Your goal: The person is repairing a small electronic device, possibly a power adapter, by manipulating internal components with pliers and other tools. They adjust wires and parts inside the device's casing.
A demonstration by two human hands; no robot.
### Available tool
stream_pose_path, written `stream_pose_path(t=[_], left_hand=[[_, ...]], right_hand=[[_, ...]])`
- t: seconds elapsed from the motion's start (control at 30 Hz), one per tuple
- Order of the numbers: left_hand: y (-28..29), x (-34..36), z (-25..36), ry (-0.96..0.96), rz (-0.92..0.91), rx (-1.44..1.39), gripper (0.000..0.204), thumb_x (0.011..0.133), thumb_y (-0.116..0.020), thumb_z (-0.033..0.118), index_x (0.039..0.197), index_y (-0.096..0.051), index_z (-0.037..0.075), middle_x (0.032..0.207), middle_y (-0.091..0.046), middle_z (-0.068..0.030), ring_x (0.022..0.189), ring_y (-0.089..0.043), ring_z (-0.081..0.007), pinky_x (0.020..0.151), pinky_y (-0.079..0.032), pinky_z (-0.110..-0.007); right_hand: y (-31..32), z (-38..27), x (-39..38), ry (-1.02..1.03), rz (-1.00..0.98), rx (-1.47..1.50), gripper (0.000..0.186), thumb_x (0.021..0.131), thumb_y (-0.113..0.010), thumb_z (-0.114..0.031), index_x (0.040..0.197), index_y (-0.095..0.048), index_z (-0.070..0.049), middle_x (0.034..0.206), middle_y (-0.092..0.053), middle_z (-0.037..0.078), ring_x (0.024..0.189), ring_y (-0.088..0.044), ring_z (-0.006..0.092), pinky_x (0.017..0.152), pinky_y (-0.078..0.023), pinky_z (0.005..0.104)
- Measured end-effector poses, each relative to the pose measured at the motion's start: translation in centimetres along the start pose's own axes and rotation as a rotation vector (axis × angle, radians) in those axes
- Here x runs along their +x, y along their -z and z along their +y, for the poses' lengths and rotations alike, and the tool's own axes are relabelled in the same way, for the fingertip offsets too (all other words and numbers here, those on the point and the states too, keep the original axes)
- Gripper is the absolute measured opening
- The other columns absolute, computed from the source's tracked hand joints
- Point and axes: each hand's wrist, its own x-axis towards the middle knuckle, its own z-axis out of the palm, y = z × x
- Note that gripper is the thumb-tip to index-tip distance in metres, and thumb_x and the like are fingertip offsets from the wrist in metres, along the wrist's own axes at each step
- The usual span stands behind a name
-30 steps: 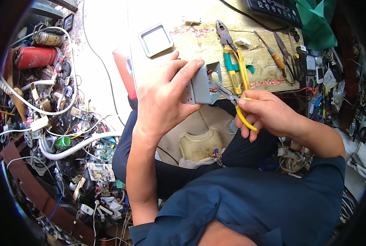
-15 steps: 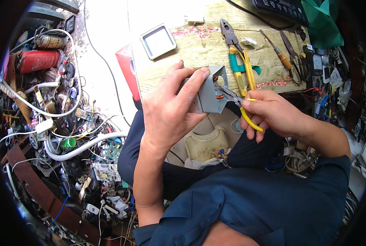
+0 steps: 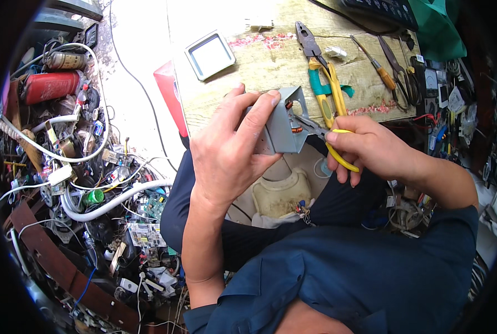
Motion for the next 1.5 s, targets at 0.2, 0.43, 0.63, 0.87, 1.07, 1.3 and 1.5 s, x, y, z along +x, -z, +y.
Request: stream_pose_path(t=[0.2,0.43,0.63,0.87,1.07,1.3,1.5], left_hand=[[-0.2,0.0,-0.1,-0.002,0.010,0.007,0.087,0.059,-0.098,0.006,0.142,-0.074,0.008,0.128,-0.078,-0.0156,0.123,-0.077,-0.0414,0.098,-0.066,-0.047],[-0.4,-0.1,-0.3,-0.021,0.023,0.014,0.083,0.061,-0.098,0.008,0.141,-0.074,0.008,0.127,-0.079,-0.0148,0.121,-0.077,-0.0397,0.097,-0.066,-0.047],[-0.3,0.1,-0.3,-0.010,0.021,-0.012,0.082,0.061,-0.098,0.010,0.140,-0.075,0.009,0.126,-0.079,-0.0146,0.113,-0.079,-0.0356,0.094,-0.067,-0.044],[-0.3,0.2,-0.1,-0.005,0.003,-0.009,0.084,0.061,-0.099,0.010,0.142,-0.075,0.010,0.125,-0.078,-0.0146,0.109,-0.079,-0.0337,0.091,-0.066,-0.042],[-0.2,0.4,-0.4,0.080,-0.014,-0.030,0.087,0.062,-0.101,0.013,0.144,-0.074,0.010,0.124,-0.078,-0.0143,0.104,-0.080,-0.0317,0.089,-0.066,-0.041],[-0.4,0.6,-0.3,0.071,-0.009,-0.022,0.088,0.062,-0.103,0.017,0.145,-0.074,0.011,0.124,-0.078,-0.0134,0.102,-0.081,-0.0301,0.088,-0.066,-0.040],[-0.5,0.7,-0.3,0.070,-0.009,-0.023,0.088,0.062,-0.104,0.018,0.145,-0.074,0.011,0.123,-0.078,-0.0130,0.101,-0.080,-0.0299,0.087,-0.066,-0.040]], right_hand=[[0.3,0.0,0.2,0.019,-0.006,0.004,0.034,0.116,-0.057,-0.029,0.100,-0.063,0.000,0.086,-0.073,0.012,0.065,-0.072,0.0187,0.051,-0.056,0.0314],[0.4,0.7,0.4,0.047,-0.012,0.043,0.035,0.115,-0.058,-0.029,0.097,-0.063,0.000,0.084,-0.072,0.011,0.063,-0.070,0.0170,0.050,-0.055,0.0311],[0.6,0.8,0.4,0.078,0.003,-0.048,0.034,0.114,-0.058,-0.028,0.094,-0.062,-0.002,0.081,-0.070,0.008,0.059,-0.065,0.0139,0.051,-0.053,0.0311],[0.6,1.7,0.3,0.186,0.028,-0.174,0.031,0.114,-0.058,-0.026,0.094,-0.060,-0.002,0.075,-0.067,0.005,0.058,-0.063,0.0117,0.053,-0.051,0.0307],[1.1,3.0,-0.3,0.304,0.084,-0.017,0.029,0.116,-0.057,-0.028,0.100,-0.060,-0.003,0.085,-0.070,0.005,0.067,-0.067,0.0107,0.060,-0.053,0.0283],[1.8,5.4,-0.3,0.380,0.173,-0.142,0.025,0.116,-0.059,-0.025,0.105,-0.062,-0.003,0.089,-0.071,0.005,0.076,-0.069,0.0114,0.069,-0.056,0.0291],[2.3,6.3,0.4,0.483,0.248,-0.404,0.024,0.112,-0.066,-0.022,0.103,-0.062,-0.001,0.083,-0.069,0.010,0.071,-0.069,0.0235,0.066,-0.054,0.0412]])
